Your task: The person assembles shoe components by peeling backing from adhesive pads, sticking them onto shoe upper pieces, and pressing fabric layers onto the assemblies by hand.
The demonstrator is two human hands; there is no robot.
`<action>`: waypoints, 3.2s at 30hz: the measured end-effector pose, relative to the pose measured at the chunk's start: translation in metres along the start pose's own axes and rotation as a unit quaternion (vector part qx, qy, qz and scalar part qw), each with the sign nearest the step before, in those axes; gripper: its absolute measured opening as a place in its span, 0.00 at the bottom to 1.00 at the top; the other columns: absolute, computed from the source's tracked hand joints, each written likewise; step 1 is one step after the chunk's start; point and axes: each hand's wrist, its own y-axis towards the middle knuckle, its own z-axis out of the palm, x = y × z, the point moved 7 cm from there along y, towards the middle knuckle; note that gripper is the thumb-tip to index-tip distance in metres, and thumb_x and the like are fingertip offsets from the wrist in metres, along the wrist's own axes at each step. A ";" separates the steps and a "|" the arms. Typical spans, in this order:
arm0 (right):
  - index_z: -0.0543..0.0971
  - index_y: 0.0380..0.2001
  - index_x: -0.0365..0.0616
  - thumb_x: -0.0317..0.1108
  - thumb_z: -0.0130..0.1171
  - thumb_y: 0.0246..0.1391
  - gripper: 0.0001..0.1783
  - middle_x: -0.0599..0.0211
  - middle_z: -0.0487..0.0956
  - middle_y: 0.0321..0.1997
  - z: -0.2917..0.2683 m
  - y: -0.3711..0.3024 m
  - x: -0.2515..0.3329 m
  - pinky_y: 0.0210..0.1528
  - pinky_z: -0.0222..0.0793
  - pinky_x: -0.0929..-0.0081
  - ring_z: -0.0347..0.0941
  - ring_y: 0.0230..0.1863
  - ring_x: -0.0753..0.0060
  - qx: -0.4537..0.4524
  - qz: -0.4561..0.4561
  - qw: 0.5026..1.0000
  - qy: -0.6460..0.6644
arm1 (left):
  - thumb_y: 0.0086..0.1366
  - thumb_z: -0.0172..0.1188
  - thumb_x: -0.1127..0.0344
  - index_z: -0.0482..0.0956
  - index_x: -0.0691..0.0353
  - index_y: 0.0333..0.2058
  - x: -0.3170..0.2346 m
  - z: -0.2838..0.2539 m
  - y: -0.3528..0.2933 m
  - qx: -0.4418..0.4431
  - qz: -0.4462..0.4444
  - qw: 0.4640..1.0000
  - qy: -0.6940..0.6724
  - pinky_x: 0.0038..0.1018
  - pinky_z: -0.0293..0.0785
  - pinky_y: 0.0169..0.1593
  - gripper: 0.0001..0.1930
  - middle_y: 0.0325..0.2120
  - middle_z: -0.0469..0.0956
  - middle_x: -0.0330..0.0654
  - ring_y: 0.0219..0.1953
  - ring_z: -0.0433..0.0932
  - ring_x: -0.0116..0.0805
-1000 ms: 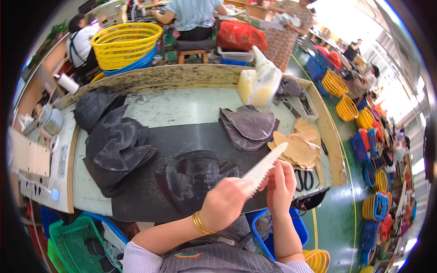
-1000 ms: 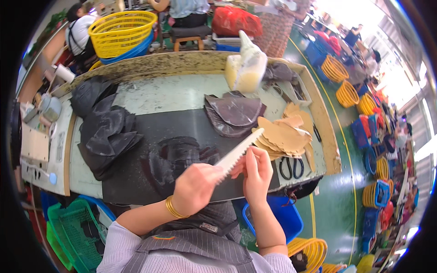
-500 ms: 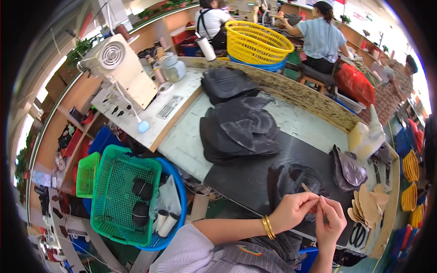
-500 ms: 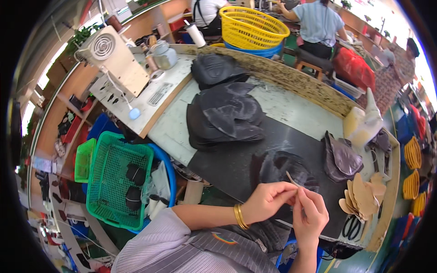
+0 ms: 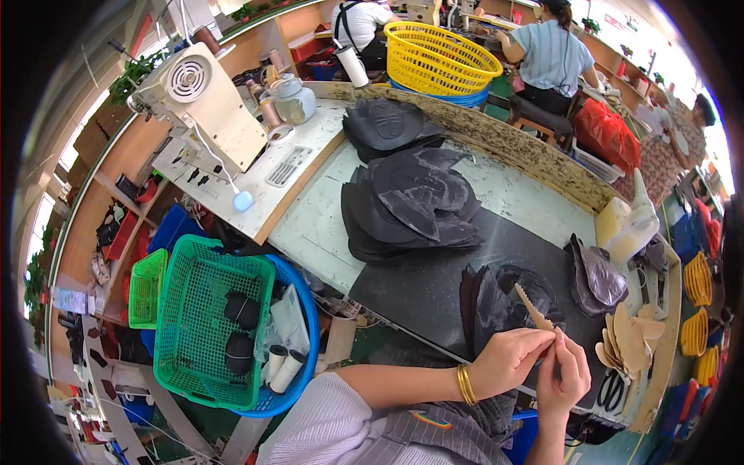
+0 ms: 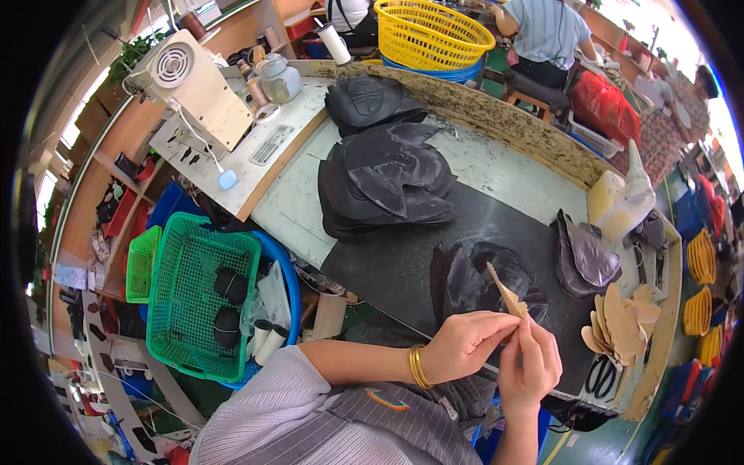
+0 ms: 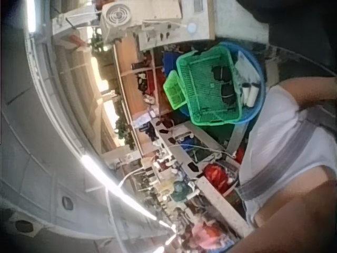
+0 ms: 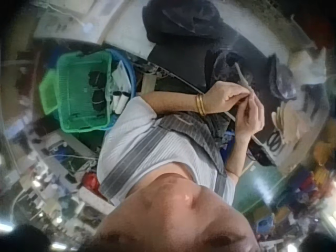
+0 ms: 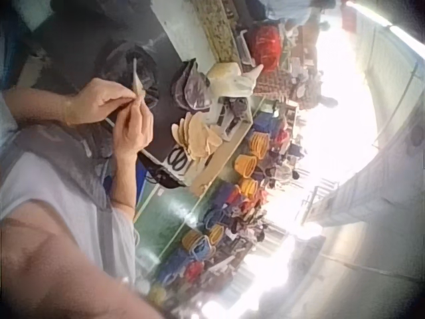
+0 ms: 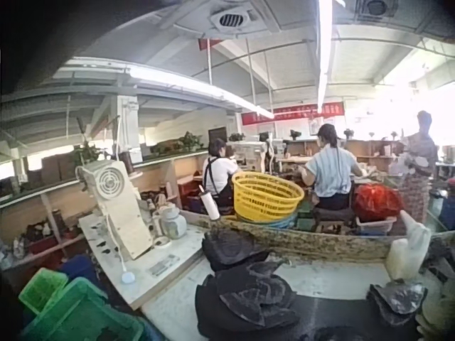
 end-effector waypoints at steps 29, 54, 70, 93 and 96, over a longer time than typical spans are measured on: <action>0.65 0.44 0.40 0.26 0.64 0.46 0.23 0.64 0.72 0.35 -0.012 -0.079 -0.029 0.37 0.69 0.80 0.71 0.37 0.79 0.117 0.353 0.897 0.238 | 0.56 0.56 0.71 0.73 0.64 0.31 -0.008 0.024 0.002 0.218 -0.059 0.972 -0.060 0.24 0.68 0.34 0.05 0.26 0.72 0.41 0.29 0.71 0.29; 0.78 0.37 0.36 0.20 0.61 0.42 0.14 0.60 0.77 0.31 0.020 -0.041 -0.023 0.30 0.72 0.73 0.75 0.29 0.63 0.095 0.083 0.990 0.069 | 0.63 0.51 0.68 0.76 0.68 0.38 0.061 -0.010 -0.051 0.108 -0.394 0.887 -0.213 0.19 0.69 0.33 0.10 0.29 0.78 0.35 0.30 0.74 0.19; 0.77 0.32 0.40 0.15 0.55 0.32 0.18 0.59 0.71 0.43 -0.056 -0.118 -0.062 0.43 0.66 0.66 0.68 0.44 0.56 0.072 0.214 0.952 -0.207 | 0.58 0.52 0.72 0.68 0.72 0.48 0.054 0.010 -0.078 0.241 -0.564 0.658 -0.436 0.31 0.74 0.48 0.19 0.40 0.76 0.54 0.41 0.78 0.41; 0.75 0.28 0.37 0.32 0.60 0.49 0.08 0.69 0.76 0.20 0.063 -0.085 -0.093 0.25 0.67 0.82 0.71 0.23 0.85 0.171 0.394 0.871 0.236 | 0.58 0.60 0.73 0.71 0.64 0.40 0.109 -0.050 -0.021 0.180 -0.328 0.927 0.039 0.14 0.67 0.32 0.11 0.30 0.74 0.34 0.28 0.70 0.15; 0.75 0.27 0.37 0.32 0.60 0.48 0.09 0.67 0.77 0.20 0.064 -0.082 -0.091 0.25 0.67 0.81 0.73 0.22 0.83 0.181 0.390 0.875 0.222 | 0.57 0.61 0.72 0.71 0.62 0.40 0.109 -0.051 -0.021 0.190 -0.332 0.924 0.010 0.13 0.66 0.31 0.13 0.29 0.73 0.32 0.29 0.69 0.14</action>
